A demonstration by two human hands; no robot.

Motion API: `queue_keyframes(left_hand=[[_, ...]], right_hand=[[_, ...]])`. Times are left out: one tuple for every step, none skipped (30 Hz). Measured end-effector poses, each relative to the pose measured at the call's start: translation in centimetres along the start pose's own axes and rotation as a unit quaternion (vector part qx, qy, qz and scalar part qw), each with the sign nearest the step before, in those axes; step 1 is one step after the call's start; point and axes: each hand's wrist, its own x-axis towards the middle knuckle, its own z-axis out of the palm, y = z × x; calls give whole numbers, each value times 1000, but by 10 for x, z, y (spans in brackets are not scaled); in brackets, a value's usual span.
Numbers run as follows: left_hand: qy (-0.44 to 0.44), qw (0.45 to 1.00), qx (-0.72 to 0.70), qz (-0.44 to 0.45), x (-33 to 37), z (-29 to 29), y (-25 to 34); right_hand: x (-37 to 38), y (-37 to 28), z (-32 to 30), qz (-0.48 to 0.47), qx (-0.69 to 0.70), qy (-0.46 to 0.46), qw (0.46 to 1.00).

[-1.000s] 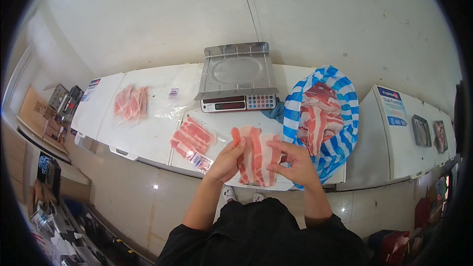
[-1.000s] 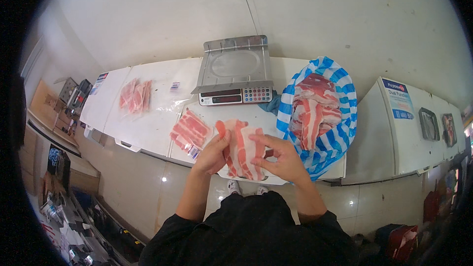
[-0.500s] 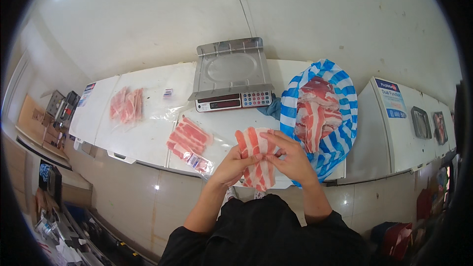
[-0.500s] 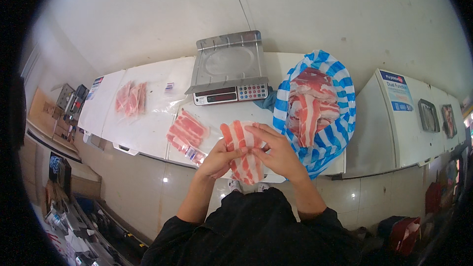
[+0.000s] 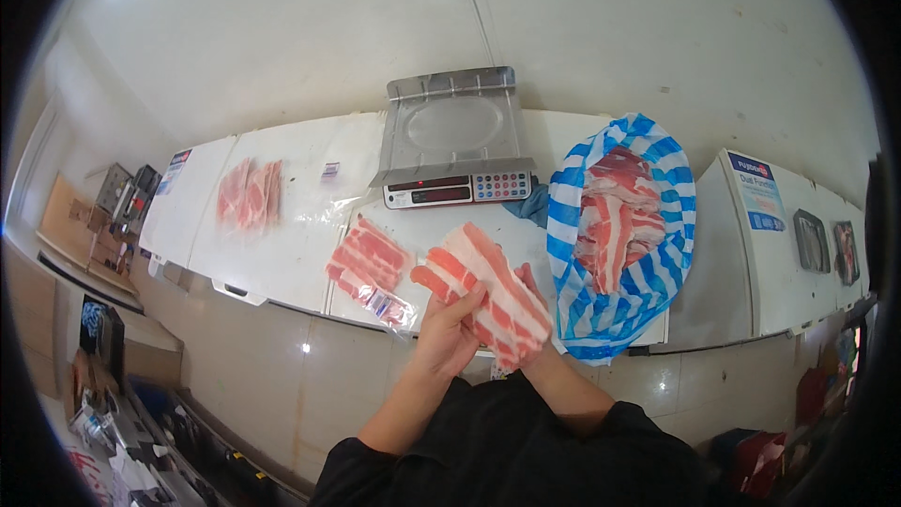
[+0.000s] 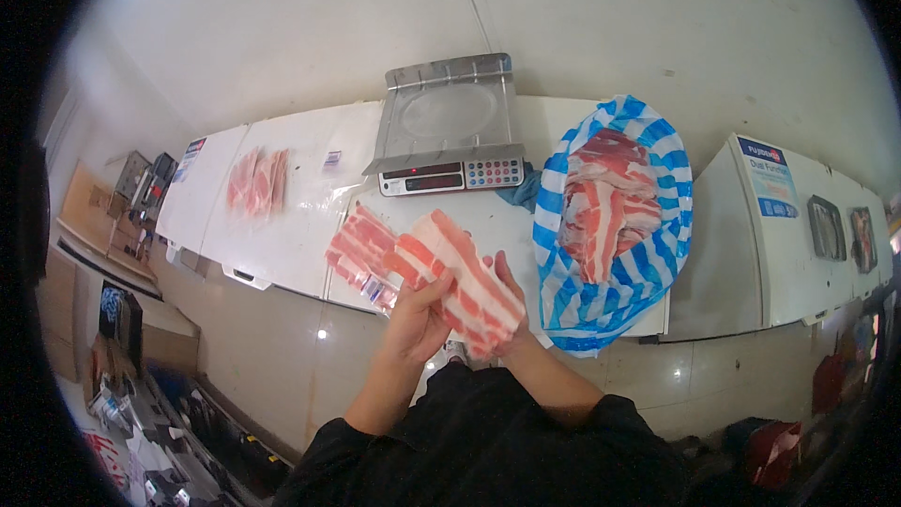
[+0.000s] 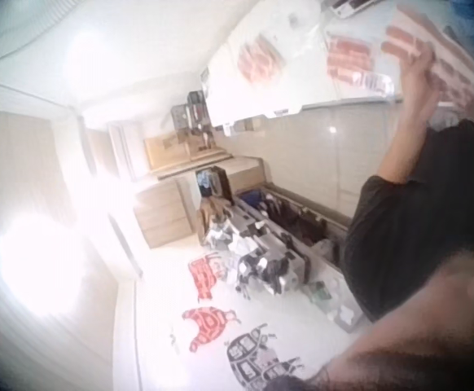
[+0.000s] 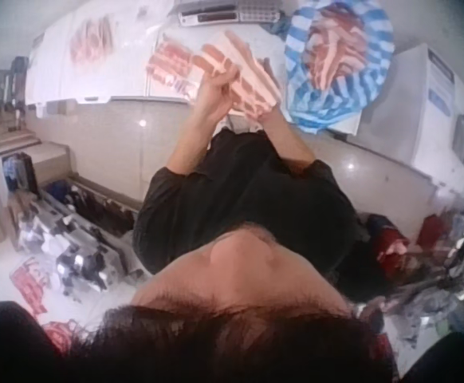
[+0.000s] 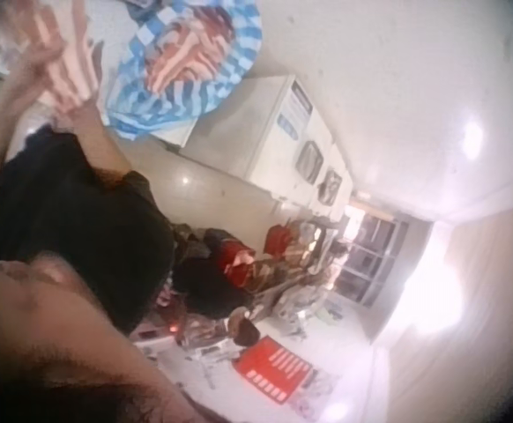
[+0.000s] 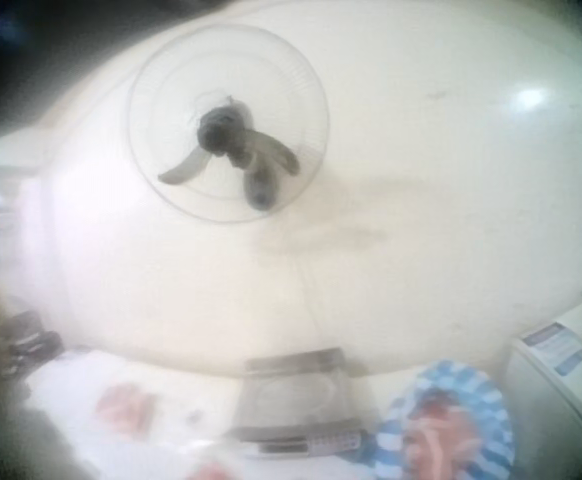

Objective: The person organizes and portions slices of pork belly by hand, placing them into plastic bags and weighing some of them on a digital scale.

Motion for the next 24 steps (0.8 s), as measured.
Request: queue_keyframes(left_hand=[[27,999,14,20,3,-4,-5],[23,999,29,33,4,-9,-9],[15,998,44,48,8,-13,-11],[7,996,62,61,11,-19,-13],[6,990,113,82,15,-32,-16],[26,985,138,104,12,-37,-16],[45,977,164,126,9,-41,-15],[65,969,189,147,8,-45,-12],[79,960,234,129,7,-49,-7],[91,950,279,109,6,-54,0],[103,936,324,89,6,-58,6],[107,929,335,117,7,-61,7],[110,920,347,143,9,-63,8],[113,911,359,168,10,-66,9],[109,915,355,157,9,-72,8],[104,920,350,145,8,-80,6],[99,924,345,132,8,-88,4],[103,930,326,134,8,-96,-1],[107,936,307,135,9,-105,-6],[110,941,288,136,11,-114,-10],[125,944,279,124,11,-125,-8],[137,947,271,108,12,-140,2],[150,949,263,93,14,-155,10],[156,906,379,107,13,-169,14]], right_hand=[[5,6,-2,8,-35,-2,999],[8,10,-3,16,-70,-4,997],[11,7,-10,20,-76,-2,997],[11,4,-16,27,-100,8,995],[10,1,-21,33,-124,19,992],[13,3,-20,40,-147,29,988],[14,7,-17,47,-117,19,992],[13,12,-12,54,-85,9,995],[10,17,-9,59,-54,3,997],[8,18,-12,77,-6,-13,997],[4,18,-15,95,41,-29,994],[0,18,-19,116,87,-44,988],[-5,16,-28,106,69,-5,992],[-11,11,-39,95,50,33,994],[-15,9,-45,82,32,71,994],[-17,8,-50,77,25,82,993],[-18,7,-53,71,17,94,993],[-23,7,-57,62,11,109,992],[-27,4,-67,68,27,105,992],[-29,-2,-82,74,43,101,991],[-33,-8,-91,80,57,98,990],[-37,-12,-94,89,74,86,990],[-41,-16,-95,98,92,73,988],[-43,-19,-96,100,72,87,989]])
